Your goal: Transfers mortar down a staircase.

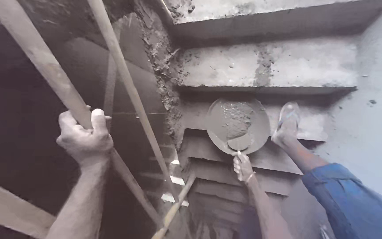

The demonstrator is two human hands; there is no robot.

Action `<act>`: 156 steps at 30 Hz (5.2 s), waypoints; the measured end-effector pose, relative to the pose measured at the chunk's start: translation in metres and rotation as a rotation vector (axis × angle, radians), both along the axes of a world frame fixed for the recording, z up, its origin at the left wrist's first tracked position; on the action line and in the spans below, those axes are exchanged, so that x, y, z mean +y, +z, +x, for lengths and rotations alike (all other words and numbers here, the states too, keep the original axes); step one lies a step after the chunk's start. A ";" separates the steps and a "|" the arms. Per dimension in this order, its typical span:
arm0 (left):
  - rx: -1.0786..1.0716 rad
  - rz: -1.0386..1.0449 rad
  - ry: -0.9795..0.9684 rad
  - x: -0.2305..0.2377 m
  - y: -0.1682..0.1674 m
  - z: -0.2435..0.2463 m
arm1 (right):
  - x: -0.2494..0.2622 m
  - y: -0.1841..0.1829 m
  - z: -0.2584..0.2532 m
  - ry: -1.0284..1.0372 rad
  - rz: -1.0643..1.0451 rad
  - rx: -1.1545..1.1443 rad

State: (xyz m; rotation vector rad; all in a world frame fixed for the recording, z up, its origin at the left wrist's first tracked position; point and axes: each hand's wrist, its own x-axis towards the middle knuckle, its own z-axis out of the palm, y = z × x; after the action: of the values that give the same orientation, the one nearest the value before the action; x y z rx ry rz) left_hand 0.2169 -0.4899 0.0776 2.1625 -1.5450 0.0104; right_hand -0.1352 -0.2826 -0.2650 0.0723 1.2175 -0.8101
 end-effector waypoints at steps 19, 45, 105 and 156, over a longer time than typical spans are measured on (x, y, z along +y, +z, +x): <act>-0.080 -0.059 0.051 -0.001 -0.001 -0.004 | -0.212 0.189 0.249 -0.086 -0.393 0.674; -0.050 -0.034 0.053 0.000 0.000 -0.003 | -0.243 0.145 0.260 0.098 -0.338 -0.475; 0.012 -0.032 0.004 0.001 -0.001 -0.002 | -0.036 -0.006 -0.046 0.102 -0.073 0.063; 0.099 -0.083 -0.016 0.001 -0.004 -0.001 | -0.067 0.070 0.070 -0.236 -0.445 0.399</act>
State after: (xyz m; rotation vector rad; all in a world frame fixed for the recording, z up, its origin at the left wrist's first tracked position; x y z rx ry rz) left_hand 0.2156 -0.4893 0.0735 2.0552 -1.4807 -0.0365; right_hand -0.0657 -0.3496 -0.1952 -0.3292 1.3864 -1.3314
